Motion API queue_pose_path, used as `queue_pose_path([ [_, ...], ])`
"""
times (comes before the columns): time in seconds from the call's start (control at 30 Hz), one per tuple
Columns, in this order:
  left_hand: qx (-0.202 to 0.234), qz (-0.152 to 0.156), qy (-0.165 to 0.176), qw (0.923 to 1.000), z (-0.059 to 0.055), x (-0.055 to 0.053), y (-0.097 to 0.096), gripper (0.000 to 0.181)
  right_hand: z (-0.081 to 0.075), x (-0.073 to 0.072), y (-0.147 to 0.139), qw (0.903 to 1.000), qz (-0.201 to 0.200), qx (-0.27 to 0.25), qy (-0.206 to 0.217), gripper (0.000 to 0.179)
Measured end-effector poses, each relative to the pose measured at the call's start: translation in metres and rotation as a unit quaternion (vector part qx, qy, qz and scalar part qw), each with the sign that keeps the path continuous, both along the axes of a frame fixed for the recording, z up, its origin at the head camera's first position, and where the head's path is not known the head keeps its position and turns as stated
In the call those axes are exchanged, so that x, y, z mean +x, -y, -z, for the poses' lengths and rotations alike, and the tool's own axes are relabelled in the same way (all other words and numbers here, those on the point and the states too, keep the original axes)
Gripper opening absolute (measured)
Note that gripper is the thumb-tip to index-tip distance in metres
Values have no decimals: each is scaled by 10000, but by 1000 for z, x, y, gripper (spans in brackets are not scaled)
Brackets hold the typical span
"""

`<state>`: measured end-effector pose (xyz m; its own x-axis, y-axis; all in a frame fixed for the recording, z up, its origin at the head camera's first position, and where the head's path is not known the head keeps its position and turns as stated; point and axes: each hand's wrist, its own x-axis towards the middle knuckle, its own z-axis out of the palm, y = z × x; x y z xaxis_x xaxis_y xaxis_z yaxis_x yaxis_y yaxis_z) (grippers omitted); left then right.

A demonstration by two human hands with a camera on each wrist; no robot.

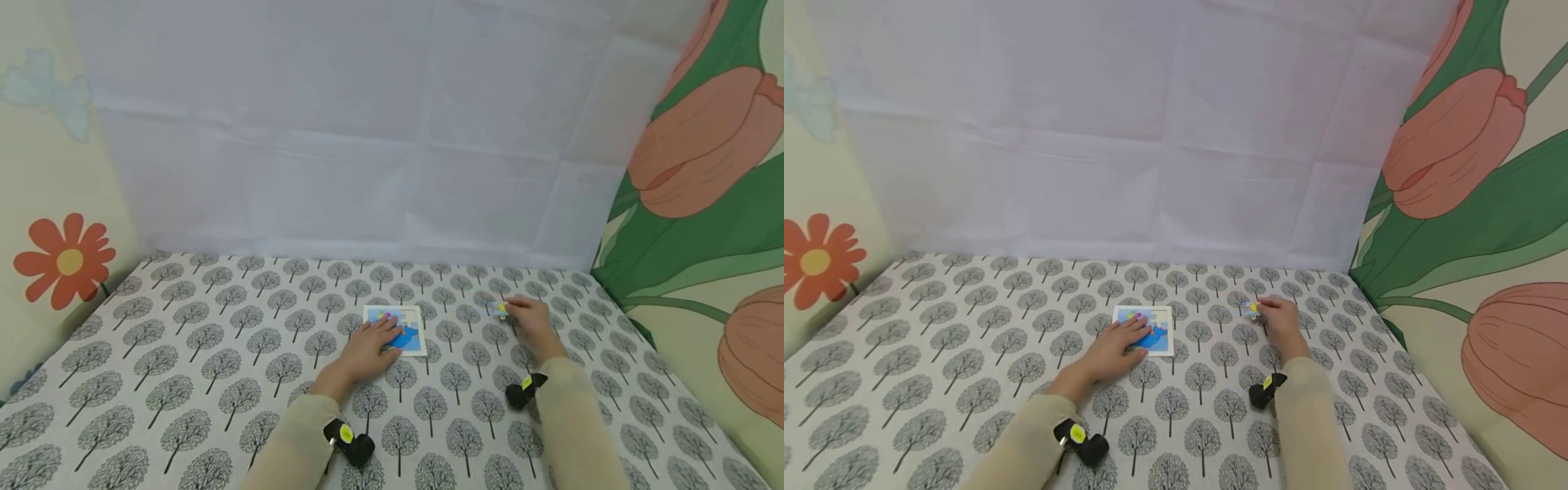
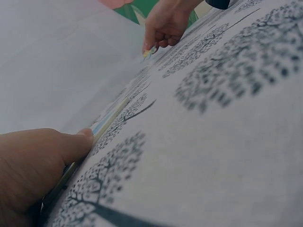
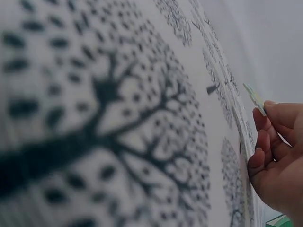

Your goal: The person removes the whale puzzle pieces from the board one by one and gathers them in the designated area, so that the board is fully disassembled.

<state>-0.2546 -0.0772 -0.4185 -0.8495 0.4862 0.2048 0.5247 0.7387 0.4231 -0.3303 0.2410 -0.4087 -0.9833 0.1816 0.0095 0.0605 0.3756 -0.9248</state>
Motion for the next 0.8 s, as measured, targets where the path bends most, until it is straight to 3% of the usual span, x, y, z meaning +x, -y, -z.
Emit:
queue_pose_path([
  [0.23,-18,-21,11,10000,1,0,0,46,3,-5,-11,9988,203,439,64,30],
  [0.47,-43,0,-9,10000,0,0,-1,46,0,-4,-15,9971,306,618,336,30],
  [0.8,-73,4,8,10000,1,0,0,46,2,-6,-14,9967,248,711,289,30],
])
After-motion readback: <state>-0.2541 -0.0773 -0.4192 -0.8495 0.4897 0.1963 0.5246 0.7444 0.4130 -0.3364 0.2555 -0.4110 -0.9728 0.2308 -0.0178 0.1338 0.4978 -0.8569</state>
